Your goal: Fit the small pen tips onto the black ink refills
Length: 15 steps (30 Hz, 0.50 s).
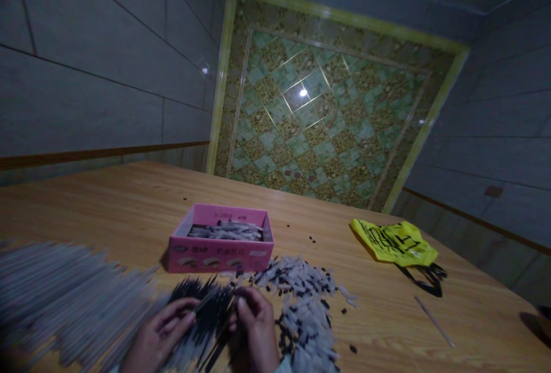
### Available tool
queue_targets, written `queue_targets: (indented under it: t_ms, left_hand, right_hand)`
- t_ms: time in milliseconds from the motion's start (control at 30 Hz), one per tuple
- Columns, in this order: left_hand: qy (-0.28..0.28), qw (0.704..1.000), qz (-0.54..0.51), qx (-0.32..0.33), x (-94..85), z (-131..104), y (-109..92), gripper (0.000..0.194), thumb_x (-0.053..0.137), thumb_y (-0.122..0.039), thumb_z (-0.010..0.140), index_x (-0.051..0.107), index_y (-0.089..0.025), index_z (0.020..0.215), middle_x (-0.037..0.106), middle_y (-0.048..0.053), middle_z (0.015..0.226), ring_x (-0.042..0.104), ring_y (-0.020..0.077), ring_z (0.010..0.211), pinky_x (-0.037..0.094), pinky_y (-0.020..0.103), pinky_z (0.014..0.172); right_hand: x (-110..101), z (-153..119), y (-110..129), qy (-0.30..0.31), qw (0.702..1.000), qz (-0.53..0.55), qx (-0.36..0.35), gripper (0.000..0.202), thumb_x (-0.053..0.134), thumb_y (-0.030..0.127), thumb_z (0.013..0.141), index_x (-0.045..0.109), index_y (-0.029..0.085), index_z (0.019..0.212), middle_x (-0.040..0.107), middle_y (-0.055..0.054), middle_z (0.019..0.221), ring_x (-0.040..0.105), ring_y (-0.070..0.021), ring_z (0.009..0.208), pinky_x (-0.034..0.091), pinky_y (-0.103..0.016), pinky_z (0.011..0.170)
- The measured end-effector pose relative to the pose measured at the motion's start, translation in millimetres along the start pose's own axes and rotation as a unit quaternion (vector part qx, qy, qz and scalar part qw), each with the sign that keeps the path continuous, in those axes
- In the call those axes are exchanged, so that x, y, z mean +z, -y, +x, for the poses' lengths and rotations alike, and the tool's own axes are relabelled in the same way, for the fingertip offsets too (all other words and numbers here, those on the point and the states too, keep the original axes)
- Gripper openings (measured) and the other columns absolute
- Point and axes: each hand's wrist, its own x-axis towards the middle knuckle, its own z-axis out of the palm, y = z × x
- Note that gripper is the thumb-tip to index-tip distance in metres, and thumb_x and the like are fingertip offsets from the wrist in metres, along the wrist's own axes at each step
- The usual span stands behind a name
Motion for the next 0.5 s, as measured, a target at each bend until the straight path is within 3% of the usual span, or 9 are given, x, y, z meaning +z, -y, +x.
queue_targets:
  t_ms: [67, 133, 233, 500]
  left_hand:
    - [0.016, 0.999, 0.043, 0.027, -2.5, 1, -2, 0.023, 0.069, -0.036, 0.062, 0.073, -0.021, 0.079, 0.07, 0.009, 0.083, 0.065, 0.0239, 0.083, 0.051, 0.024, 0.073]
    - [0.021, 0.994, 0.088, 0.053, -3.8, 1, -4, 0.02, 0.068, -0.036, 0.063, 0.075, -0.023, 0.077, 0.07, 0.009, 0.085, 0.064, 0.0247, 0.086, 0.051, 0.024, 0.074]
    - [0.045, 0.984, 0.147, 0.088, -4.8, 2, -3, 0.02, 0.065, -0.036, 0.067, 0.075, -0.025, 0.081, 0.07, 0.007, 0.082, 0.064, 0.0231, 0.083, 0.05, 0.024, 0.074]
    - [0.095, 0.943, 0.257, 0.186, -6.7, 2, 3, 0.02, 0.059, -0.035, 0.074, 0.072, -0.028, 0.087, 0.072, 0.002, 0.082, 0.065, 0.0162, 0.081, 0.049, 0.019, 0.074]
  right_hand:
    - [6, -5, 0, 0.021, 0.994, 0.09, 0.056, 0.033, 0.07, 0.037, 0.067, 0.06, 0.016, 0.09, 0.055, 0.003, 0.058, 0.045, -0.0064, 0.042, 0.033, -0.019, 0.044]
    - [6, -6, -1, 0.037, 0.99, 0.123, 0.056, 0.032, 0.072, 0.038, 0.066, 0.058, 0.016, 0.086, 0.052, 0.005, 0.052, 0.039, -0.0042, 0.038, 0.029, -0.016, 0.04]
    - [0, -4, -6, 0.033, 0.991, 0.12, 0.051, 0.031, 0.07, 0.04, 0.068, 0.056, 0.015, 0.079, 0.049, 0.006, 0.048, 0.034, -0.0026, 0.034, 0.023, -0.015, 0.036]
    - [-6, -2, -12, -0.034, 0.995, 0.076, 0.058, 0.035, 0.069, 0.045, 0.067, 0.054, 0.014, 0.071, 0.046, 0.008, 0.044, 0.031, -0.0011, 0.031, 0.023, -0.013, 0.033]
